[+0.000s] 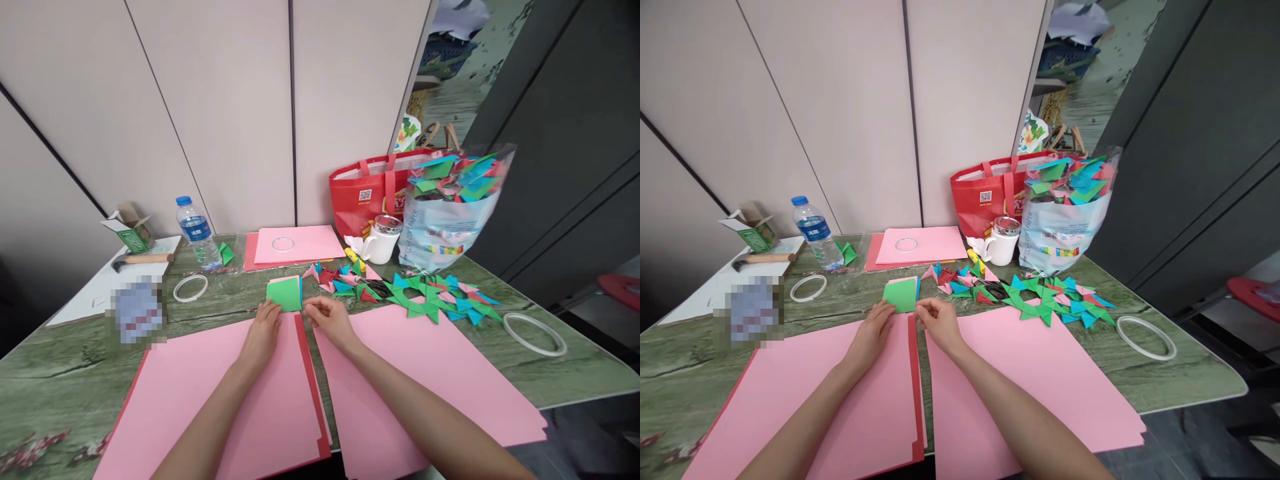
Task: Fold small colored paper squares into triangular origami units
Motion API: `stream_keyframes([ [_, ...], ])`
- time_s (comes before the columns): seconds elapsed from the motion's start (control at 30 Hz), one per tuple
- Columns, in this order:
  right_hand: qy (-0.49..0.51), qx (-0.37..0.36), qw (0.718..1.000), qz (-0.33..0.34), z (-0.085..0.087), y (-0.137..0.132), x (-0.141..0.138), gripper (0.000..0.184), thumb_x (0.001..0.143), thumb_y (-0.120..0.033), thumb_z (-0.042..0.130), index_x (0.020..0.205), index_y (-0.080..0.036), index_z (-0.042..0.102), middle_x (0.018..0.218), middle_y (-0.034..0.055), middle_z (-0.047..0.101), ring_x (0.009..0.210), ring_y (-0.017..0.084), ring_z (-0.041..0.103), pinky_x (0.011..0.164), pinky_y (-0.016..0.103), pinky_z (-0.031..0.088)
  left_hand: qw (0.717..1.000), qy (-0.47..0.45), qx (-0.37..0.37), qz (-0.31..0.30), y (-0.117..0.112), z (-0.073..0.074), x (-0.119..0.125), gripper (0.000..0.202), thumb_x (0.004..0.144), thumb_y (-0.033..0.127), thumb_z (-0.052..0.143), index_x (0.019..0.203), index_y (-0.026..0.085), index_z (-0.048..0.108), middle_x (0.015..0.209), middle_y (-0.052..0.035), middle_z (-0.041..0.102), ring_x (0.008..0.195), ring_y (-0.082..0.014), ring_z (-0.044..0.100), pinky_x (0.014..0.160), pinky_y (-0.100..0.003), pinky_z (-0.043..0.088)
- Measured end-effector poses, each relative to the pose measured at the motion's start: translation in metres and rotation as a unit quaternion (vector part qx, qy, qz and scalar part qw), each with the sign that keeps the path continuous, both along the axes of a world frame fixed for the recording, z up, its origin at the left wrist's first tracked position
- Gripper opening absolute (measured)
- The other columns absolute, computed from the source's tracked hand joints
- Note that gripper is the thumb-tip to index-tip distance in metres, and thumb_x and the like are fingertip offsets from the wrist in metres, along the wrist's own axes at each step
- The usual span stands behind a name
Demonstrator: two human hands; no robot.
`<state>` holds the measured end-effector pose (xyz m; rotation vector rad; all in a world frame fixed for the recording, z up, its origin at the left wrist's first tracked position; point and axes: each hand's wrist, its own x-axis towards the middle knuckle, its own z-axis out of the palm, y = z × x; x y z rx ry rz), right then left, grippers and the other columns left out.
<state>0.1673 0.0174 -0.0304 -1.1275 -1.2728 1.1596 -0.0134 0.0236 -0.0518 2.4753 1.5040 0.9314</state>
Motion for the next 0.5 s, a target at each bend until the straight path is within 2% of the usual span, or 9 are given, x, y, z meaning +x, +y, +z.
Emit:
stream_keyframes([
  [0.1, -0.042, 0.018, 0.999, 0.008, -0.008, 0.0, -0.002, 0.019, 0.071, -0.028, 0.056, 0.083, -0.014, 0.063, 0.072, 0.0039, 0.062, 0.06, 0.014, 0.058, 0.049, 0.025, 0.05, 1.0, -0.019, 0.009, 0.02, 0.0, 0.001, -0.001, 0.032, 0.08, 0.01, 0.035, 0.104, 0.017, 0.055, 0.113, -0.0121, 0.055, 0.109, -0.0241, 0.05, 0.09, -0.043, 0.042],
  [0.17, -0.082, 0.045, 0.996, 0.009, -0.013, 0.0, -0.003, 0.016, 0.071, -0.021, 0.054, 0.082, -0.015, 0.064, 0.092, 0.0075, 0.06, 0.065, 0.014, 0.06, 0.052, 0.026, 0.052, 0.999, -0.021, 0.013, 0.032, 0.0, 0.002, -0.002, 0.03, 0.079, 0.01, 0.035, 0.099, 0.016, 0.056, 0.114, -0.0133, 0.054, 0.109, -0.0247, 0.05, 0.091, -0.042, 0.042],
  [0.27, -0.168, 0.085, 0.982, 0.028, -0.014, -0.002, -0.001, 0.02, 0.073, -0.012, 0.049, 0.081, -0.016, 0.067, 0.117, 0.0111, 0.05, 0.074, 0.015, 0.062, 0.059, 0.031, 0.053, 1.0, -0.019, 0.004, 0.023, 0.0, 0.002, -0.003, 0.025, 0.079, 0.01, 0.036, 0.088, 0.015, 0.059, 0.115, -0.0138, 0.054, 0.112, -0.0262, 0.047, 0.092, -0.043, 0.041],
  [0.33, -0.248, 0.136, 0.958, 0.047, -0.011, -0.003, -0.001, 0.026, 0.075, -0.008, 0.046, 0.085, -0.018, 0.068, 0.125, 0.0103, 0.046, 0.087, 0.018, 0.061, 0.072, 0.035, 0.052, 1.0, -0.028, -0.006, 0.01, 0.0, 0.001, -0.003, 0.025, 0.078, 0.01, 0.037, 0.086, 0.017, 0.059, 0.114, -0.0126, 0.055, 0.112, -0.0262, 0.048, 0.091, -0.044, 0.041],
  [0.4, -0.334, 0.195, 0.919, 0.071, -0.009, -0.003, -0.001, 0.032, 0.076, -0.005, 0.043, 0.093, -0.019, 0.066, 0.128, 0.0087, 0.046, 0.102, 0.02, 0.055, 0.085, 0.036, 0.046, 0.999, -0.053, -0.01, 0.003, -0.001, 0.001, -0.002, 0.025, 0.078, 0.011, 0.038, 0.09, 0.018, 0.059, 0.113, -0.0116, 0.056, 0.111, -0.0254, 0.049, 0.091, -0.044, 0.041],
  [0.5, -0.443, 0.237, 0.86, 0.089, -0.007, -0.002, -0.005, 0.039, 0.077, -0.003, 0.04, 0.107, -0.019, 0.06, 0.128, 0.0074, 0.048, 0.105, 0.021, 0.05, 0.088, 0.036, 0.042, 0.993, -0.119, 0.003, 0.012, -0.003, 0.01, 0.002, 0.025, 0.08, 0.017, 0.041, 0.099, 0.019, 0.057, 0.113, -0.0103, 0.057, 0.108, -0.0235, 0.051, 0.092, -0.042, 0.041],
])
